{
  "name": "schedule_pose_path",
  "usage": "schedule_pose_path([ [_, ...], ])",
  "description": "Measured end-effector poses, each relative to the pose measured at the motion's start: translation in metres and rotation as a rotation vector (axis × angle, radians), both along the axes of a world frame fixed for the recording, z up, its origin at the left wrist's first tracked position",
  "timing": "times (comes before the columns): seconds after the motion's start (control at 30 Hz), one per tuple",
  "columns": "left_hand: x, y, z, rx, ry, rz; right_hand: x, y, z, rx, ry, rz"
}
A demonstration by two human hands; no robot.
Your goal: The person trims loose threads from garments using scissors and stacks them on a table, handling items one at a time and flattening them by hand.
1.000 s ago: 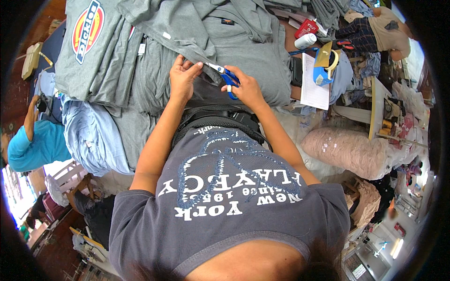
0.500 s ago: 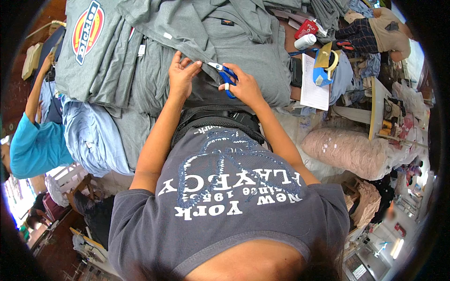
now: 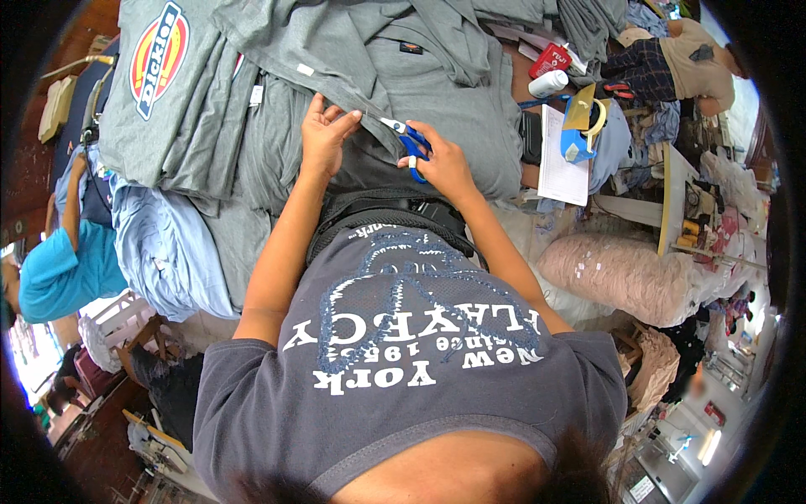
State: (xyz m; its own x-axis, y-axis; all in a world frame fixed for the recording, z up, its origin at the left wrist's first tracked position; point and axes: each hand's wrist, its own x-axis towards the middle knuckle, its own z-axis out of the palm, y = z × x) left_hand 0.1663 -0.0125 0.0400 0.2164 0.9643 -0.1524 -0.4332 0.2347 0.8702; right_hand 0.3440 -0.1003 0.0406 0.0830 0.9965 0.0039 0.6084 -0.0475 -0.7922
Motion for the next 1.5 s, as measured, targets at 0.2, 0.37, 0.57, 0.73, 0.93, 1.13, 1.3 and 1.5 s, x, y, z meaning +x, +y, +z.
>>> schedule_pose_path([
  [0.2, -0.002, 0.002, -0.001, 0.033, 0.013, -0.014, -0.005, 0.012, 0.008, -0.006, -0.015, 0.033],
  [0.37, -0.004, 0.005, 0.004, -0.015, 0.035, 0.018, -0.002, 0.009, -0.002, 0.016, 0.029, 0.04],
  [0.57, -0.012, 0.014, -0.004, -0.013, 0.015, 0.028, -0.005, 0.005, 0.004, -0.074, -0.007, 0.008],
  [0.73, -0.011, 0.015, -0.006, 0.022, 0.009, 0.02, -0.013, 0.018, 0.014, -0.023, -0.043, 0.03],
  [0.93, -0.012, 0.018, 0.003, -0.005, -0.023, -0.025, -0.01, 0.019, 0.003, 0.037, 0.055, 0.032],
  [1.13, -0.015, 0.024, -0.003, 0.003, -0.021, 0.032, -0.013, 0.016, 0.005, -0.065, 0.003, -0.014],
  [1.3, -0.016, 0.024, -0.004, -0.003, 0.005, 0.025, -0.019, 0.029, 0.012, 0.016, -0.037, 0.009],
  [1.5, -0.017, 0.026, -0.005, 0.008, -0.025, 0.013, -0.017, 0.028, 0.003, -0.001, 0.022, 0.02],
])
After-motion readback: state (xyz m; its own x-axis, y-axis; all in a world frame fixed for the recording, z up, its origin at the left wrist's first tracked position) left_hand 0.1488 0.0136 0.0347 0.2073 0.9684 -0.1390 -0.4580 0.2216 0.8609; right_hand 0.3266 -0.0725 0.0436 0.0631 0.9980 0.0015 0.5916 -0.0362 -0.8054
